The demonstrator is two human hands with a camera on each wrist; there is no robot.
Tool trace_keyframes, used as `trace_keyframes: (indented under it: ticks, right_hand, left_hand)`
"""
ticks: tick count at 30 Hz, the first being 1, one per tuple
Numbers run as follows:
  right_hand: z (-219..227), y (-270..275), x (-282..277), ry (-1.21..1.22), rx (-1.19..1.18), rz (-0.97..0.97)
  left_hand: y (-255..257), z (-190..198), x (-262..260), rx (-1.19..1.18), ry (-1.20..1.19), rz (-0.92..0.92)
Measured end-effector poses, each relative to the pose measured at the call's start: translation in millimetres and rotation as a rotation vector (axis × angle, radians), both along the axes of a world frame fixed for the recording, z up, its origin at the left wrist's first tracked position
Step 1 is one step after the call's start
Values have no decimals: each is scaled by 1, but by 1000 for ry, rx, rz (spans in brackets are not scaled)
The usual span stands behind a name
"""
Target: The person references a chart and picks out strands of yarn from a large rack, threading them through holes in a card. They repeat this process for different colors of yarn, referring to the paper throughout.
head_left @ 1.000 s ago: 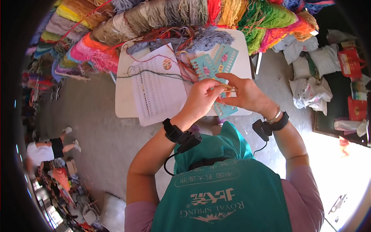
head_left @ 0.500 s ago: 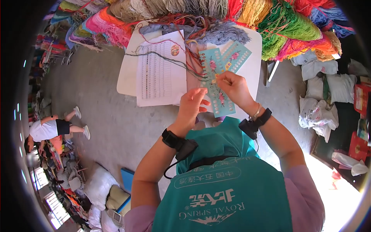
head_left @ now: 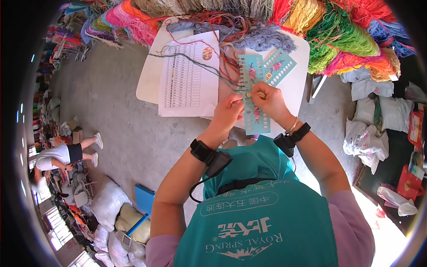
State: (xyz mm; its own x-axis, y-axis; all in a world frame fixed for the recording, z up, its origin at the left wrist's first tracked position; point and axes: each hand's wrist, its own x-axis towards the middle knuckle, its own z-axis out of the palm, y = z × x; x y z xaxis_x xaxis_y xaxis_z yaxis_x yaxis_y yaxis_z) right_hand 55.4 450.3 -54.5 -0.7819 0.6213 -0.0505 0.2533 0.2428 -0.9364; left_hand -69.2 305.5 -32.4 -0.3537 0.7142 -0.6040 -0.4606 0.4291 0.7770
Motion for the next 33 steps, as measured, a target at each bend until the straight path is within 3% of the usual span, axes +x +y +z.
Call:
trace_keyframes:
  ticks: [10,16,22,25,28,33]
  right_hand:
    - [-4,-2,2,2,-86,-9]
    - [2,-2,0,20,-146,15]
    - [0,2,-2,-45,-156,26]
    - [7,5,-6,-151,-53,76]
    - [16,7,-12,-243,67,144]
    - [27,5,-15,-377,165,131]
  left_hand:
    - [10,-8,-1,59,-70,89]
    - [21,-11,-7,45,-109,24]
    - [23,-8,-10,5,64,4]
    - [10,-7,-24,-16,313,-51]
    - [-1,-8,-38,-23,206,55]
    - [3,-2,-25,96,-39,83]
